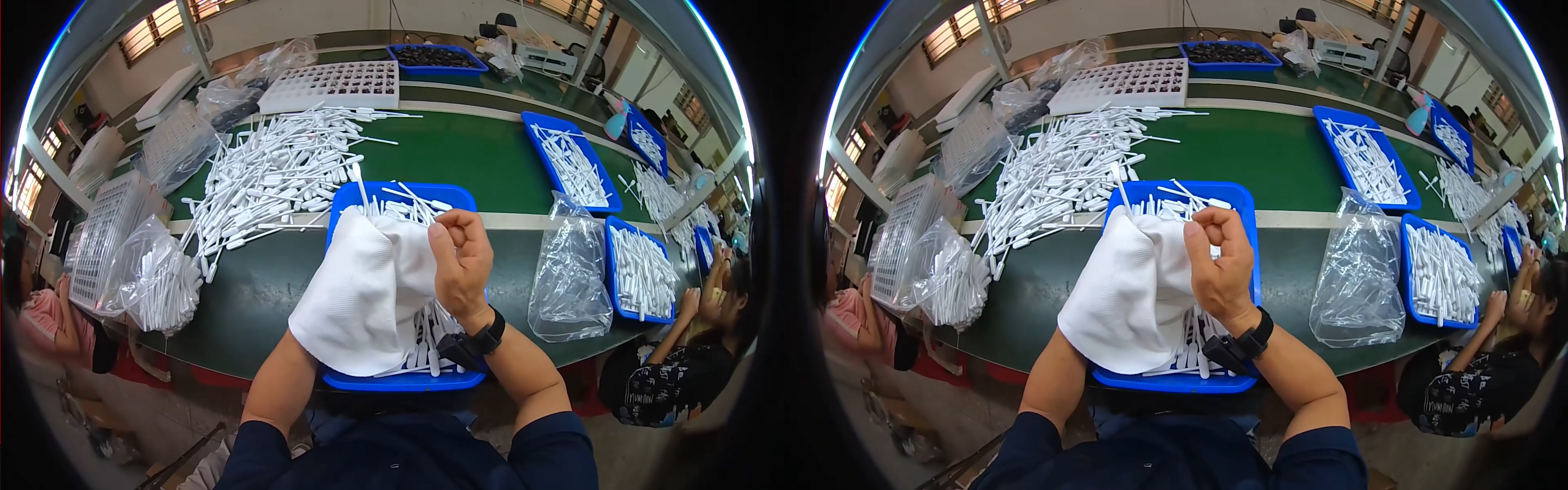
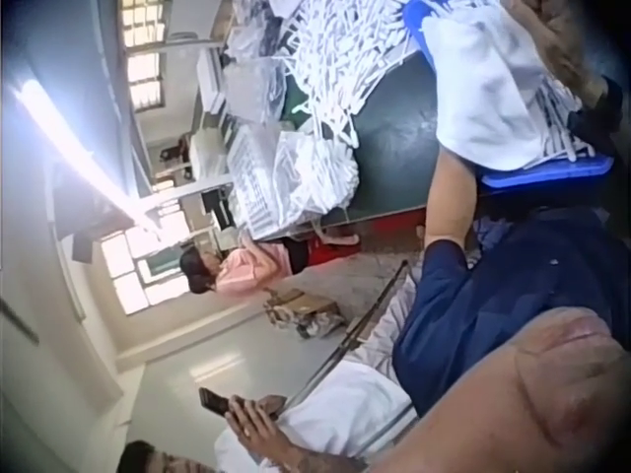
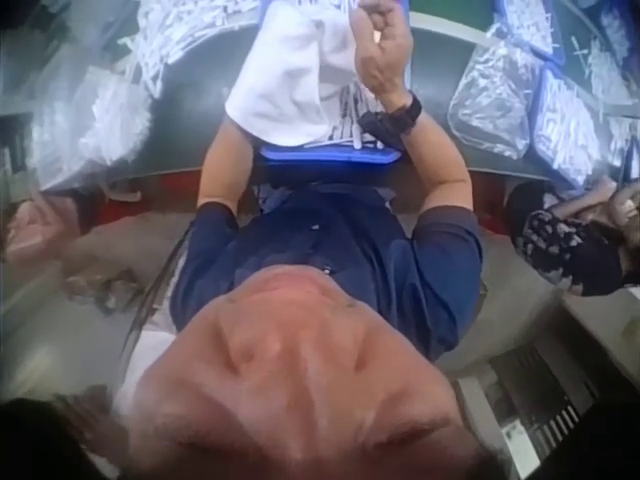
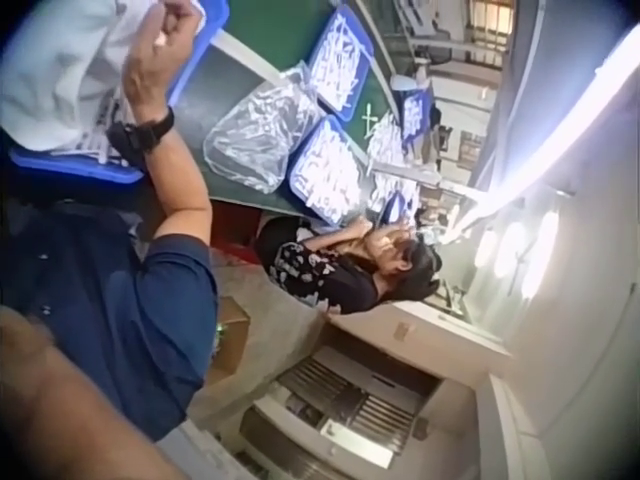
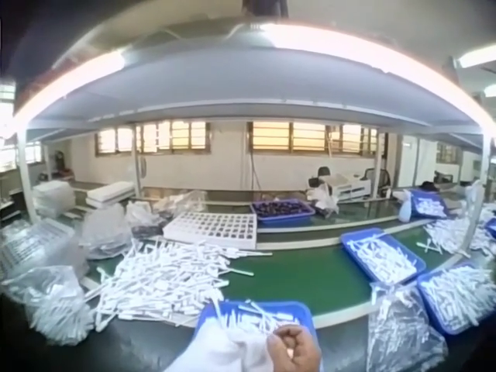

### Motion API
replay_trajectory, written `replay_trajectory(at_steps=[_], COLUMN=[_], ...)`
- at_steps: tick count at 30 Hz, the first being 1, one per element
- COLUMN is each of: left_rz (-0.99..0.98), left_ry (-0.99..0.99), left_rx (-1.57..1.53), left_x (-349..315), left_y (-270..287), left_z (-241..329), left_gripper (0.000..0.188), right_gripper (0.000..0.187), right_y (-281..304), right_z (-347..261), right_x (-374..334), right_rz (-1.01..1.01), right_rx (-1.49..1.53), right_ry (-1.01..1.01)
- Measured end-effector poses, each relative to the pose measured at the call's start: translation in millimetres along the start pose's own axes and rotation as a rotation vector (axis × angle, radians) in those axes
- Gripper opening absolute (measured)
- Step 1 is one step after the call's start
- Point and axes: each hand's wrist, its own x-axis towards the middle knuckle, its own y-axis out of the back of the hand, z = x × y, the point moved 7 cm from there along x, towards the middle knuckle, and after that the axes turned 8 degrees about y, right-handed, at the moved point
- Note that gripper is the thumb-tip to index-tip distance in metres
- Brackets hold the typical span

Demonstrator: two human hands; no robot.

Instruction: Cleaning and sorting industrial cotton swabs at a manual workstation using a cloth.

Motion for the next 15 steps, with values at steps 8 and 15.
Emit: replay_trajectory(at_steps=[8,15], left_rz=[0.064,-0.256], left_ry=[0.112,0.357], left_rx=[-0.225,-0.679], left_x=[-6,12], left_y=[4,5], left_z=[-5,-64], left_gripper=[0.030,0.036], right_gripper=[0.014,0.025], right_y=[-11,-18], right_z=[-14,3], right_x=[-9,-2], right_rz=[-0.220,-0.237], right_rx=[-0.115,-0.041], right_ry=[0.055,-0.098])
